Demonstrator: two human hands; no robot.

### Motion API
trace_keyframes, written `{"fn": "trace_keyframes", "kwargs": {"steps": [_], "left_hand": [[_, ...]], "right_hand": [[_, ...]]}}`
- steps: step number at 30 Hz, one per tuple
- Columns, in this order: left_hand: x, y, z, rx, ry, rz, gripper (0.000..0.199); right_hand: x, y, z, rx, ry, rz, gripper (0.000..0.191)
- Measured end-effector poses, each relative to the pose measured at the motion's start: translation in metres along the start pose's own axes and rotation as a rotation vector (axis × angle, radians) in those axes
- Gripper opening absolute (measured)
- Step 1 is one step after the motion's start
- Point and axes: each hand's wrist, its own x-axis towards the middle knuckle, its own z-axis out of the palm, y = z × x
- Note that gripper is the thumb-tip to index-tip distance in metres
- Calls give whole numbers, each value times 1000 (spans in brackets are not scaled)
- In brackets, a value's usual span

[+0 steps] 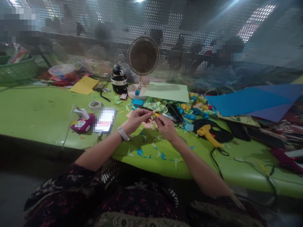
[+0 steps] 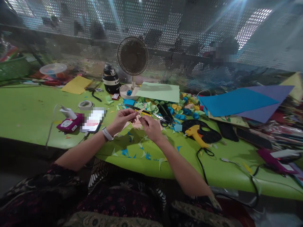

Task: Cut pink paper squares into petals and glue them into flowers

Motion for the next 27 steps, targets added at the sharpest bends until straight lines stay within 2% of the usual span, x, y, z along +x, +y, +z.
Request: {"fn": "trace_keyframes", "kwargs": {"steps": [27], "left_hand": [[0, -4, -1, -2, -35, -5, 34]], "right_hand": [[0, 5, 2, -34, 11, -61, 46]]}}
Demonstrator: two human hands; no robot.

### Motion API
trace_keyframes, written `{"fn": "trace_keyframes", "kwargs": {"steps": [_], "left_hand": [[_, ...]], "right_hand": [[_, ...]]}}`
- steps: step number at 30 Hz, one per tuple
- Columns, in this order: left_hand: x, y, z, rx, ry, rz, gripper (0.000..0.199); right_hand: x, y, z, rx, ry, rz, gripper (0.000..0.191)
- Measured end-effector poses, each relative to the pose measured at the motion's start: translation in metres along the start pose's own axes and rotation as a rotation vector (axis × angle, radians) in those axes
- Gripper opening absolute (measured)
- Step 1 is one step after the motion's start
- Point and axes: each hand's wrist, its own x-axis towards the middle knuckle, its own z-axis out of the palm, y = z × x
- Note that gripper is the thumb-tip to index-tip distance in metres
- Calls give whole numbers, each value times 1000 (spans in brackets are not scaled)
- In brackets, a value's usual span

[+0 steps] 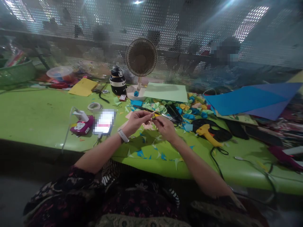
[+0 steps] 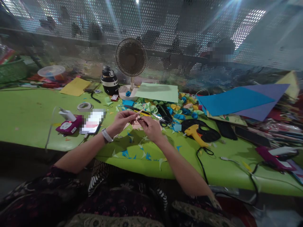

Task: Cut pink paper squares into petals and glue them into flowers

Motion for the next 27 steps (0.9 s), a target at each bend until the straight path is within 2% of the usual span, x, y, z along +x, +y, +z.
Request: {"fn": "trace_keyframes", "kwargs": {"steps": [16, 23, 27], "left_hand": [[0, -3, -3, -13, -24, 41, 31], [0, 0, -3, -34, 57, 93, 32], [0, 2, -1, -26, 86, 108, 34]], "right_hand": [[1, -1, 0, 56, -63, -37, 39], [-3, -3, 6, 19, -60, 65, 41], [-3, -2, 6, 4, -21, 32, 37]]}}
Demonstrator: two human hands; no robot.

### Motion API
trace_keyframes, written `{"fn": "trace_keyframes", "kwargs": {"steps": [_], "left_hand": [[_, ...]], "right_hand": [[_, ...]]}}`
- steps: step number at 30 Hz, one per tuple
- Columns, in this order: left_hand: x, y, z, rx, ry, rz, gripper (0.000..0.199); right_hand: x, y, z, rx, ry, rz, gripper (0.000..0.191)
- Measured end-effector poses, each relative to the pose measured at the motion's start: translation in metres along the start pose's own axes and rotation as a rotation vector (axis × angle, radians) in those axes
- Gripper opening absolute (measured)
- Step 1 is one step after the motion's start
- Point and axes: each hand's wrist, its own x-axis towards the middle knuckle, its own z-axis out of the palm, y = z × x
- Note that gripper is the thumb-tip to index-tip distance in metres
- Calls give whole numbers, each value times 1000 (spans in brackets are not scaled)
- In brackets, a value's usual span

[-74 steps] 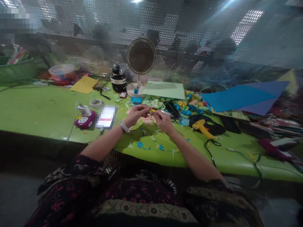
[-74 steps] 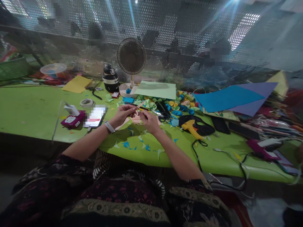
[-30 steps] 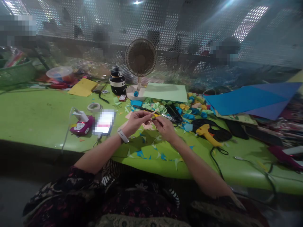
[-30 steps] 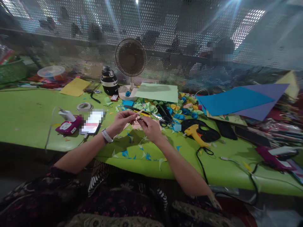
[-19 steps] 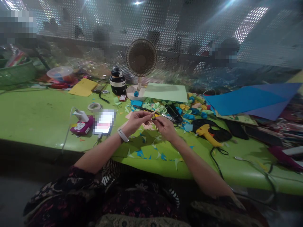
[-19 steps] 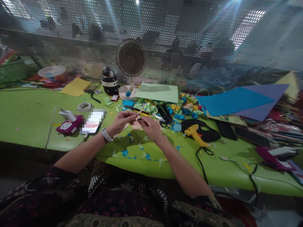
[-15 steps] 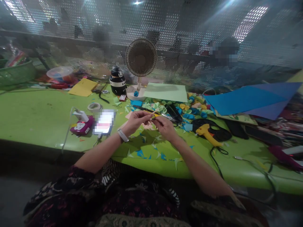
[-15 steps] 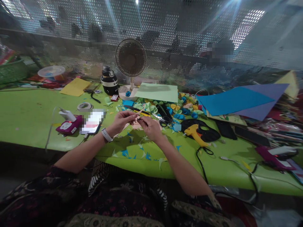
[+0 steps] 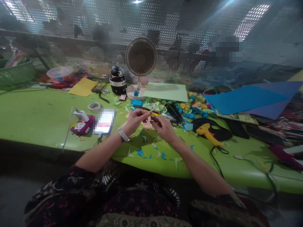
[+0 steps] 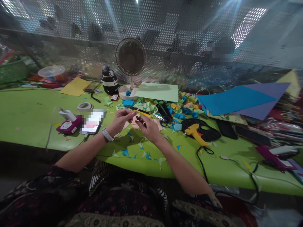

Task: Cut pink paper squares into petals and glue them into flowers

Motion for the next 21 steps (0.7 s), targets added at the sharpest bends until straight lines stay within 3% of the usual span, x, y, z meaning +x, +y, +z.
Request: {"fn": "trace_keyframes", "kwargs": {"steps": [8, 14, 21], "left_hand": [[-1, 1, 3, 23, 1, -7, 34], [1, -1, 0, 8, -48, -42, 36], [0, 0, 2, 50, 19, -11, 37]], "right_hand": [[3, 7, 0, -21, 13, -69, 42], [4, 6, -3, 31, -56, -73, 40], [0, 1, 0, 4, 5, -37, 31]]}}
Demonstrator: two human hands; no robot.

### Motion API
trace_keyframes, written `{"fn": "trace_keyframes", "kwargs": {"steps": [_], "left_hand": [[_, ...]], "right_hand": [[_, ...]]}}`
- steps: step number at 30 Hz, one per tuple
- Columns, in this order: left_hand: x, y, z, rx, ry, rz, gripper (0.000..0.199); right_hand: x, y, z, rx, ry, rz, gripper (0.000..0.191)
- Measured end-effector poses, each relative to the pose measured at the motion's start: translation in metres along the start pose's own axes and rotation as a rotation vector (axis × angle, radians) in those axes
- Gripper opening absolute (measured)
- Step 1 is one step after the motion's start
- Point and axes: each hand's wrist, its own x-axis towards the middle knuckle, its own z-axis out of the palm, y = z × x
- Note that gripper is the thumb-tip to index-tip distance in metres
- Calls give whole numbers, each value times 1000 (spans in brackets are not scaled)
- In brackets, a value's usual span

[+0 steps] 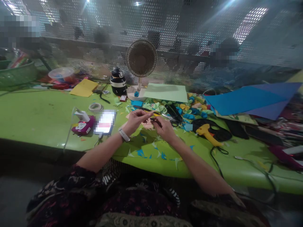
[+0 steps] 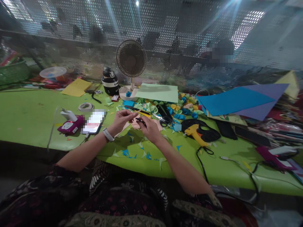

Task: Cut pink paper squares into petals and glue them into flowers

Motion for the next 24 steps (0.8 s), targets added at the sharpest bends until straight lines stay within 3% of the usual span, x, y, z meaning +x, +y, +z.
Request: {"fn": "trace_keyframes", "kwargs": {"steps": [13, 19, 24], "left_hand": [[3, -4, -3, -79, -39, -56, 37], [2, -3, -2, -23, 10, -14, 35], [1, -3, -1, -41, -15, -14, 36]], "right_hand": [[3, 2, -4, 65, -38, 19, 30], [1, -3, -2, 63, -52, 50, 31], [2, -2, -4, 51, -31, 85, 29]]}}
